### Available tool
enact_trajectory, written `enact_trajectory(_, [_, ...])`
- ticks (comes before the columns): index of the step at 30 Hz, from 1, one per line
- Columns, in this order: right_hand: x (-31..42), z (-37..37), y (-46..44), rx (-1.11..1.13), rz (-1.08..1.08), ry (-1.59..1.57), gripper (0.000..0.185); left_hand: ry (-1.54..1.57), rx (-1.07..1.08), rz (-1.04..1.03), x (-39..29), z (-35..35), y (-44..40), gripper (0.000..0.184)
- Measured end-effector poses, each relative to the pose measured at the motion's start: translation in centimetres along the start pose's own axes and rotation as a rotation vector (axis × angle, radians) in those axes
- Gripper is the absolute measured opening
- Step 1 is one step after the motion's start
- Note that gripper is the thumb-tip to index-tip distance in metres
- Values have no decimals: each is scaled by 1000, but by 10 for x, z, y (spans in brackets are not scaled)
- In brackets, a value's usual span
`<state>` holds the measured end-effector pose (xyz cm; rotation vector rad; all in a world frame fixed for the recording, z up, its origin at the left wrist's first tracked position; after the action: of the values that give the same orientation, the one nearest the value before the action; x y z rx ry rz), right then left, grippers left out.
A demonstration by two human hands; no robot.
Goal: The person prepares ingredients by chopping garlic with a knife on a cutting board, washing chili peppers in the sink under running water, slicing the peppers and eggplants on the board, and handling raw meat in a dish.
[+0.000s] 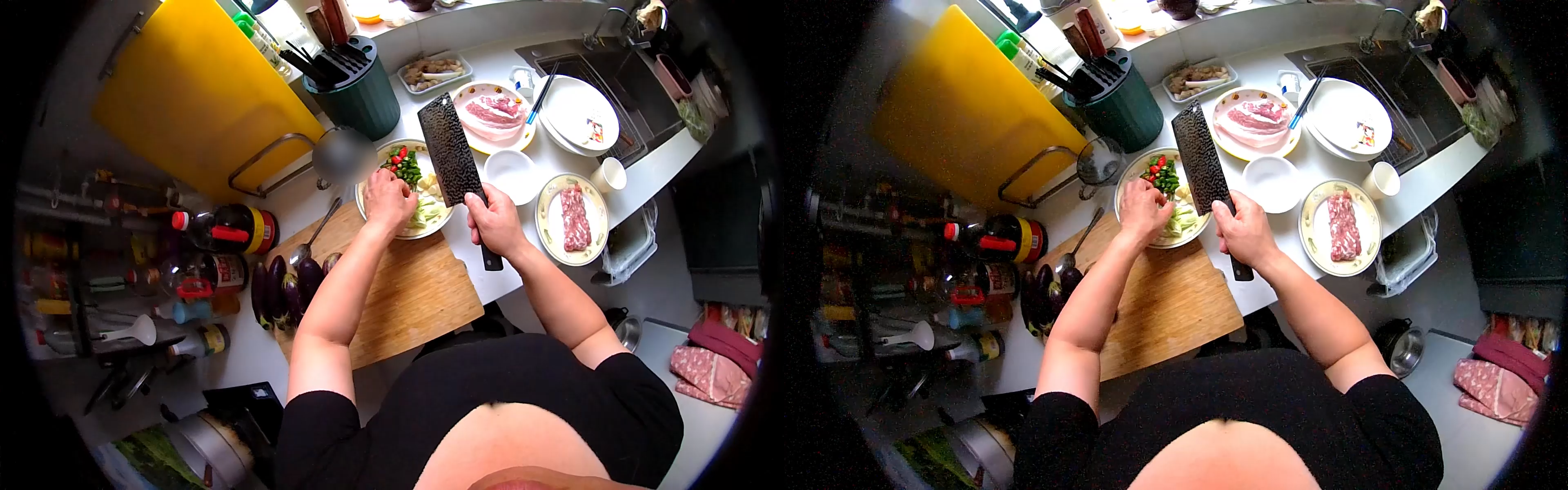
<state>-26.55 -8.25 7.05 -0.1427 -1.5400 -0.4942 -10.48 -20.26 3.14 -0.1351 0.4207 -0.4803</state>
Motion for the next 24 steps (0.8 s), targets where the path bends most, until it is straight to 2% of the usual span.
enact_trajectory(2, [1, 5, 6, 10, 16, 6, 23, 36, -54, 36, 2, 7, 0, 16])
enact_trajectory(6, [5, 16, 27, 101, 127, 267, 23, 141, -203, 33, 3, 37, 14, 16])
enact_trajectory(8, [2, 21, 38, 115, 336, 472, 21, 341, -153, 324, 15, 47, 35, 16])
enact_trajectory(9, [5, 24, 49, 133, 419, 536, 19, 411, -184, 349, 24, 42, 52, 19])
enact_trajectory(10, [2, 27, 55, 140, 411, 536, 19, 428, -217, 383, 23, 47, 71, 19])
enact_trajectory(12, [-4, 27, 73, 229, 581, 654, 17, 402, -172, 466, 17, 49, 110, 16])
enact_trajectory(14, [-10, 26, 86, 364, 550, 756, 16, 165, -239, 351, 14, 40, 146, 13])
enact_trajectory(18, [-25, 21, 98, 501, 550, 898, 17, 129, -263, 251, 14, 23, 178, 14])
enact_trajectory(24, [-28, 17, 105, 529, 566, 927, 15, 194, -318, 335, 12, 32, 200, 26])
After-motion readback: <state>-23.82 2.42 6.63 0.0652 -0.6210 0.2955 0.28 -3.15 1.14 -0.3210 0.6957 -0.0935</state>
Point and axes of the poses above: each hand's wrist, its own y-axis away from the middle knuckle, its own z-axis out of the back of the hand, x = y × z, the point moved 5 cm from there along -y, towards the middle knuckle, and after that the axes turned 10 degrees about -x, right-handed, at the moved point
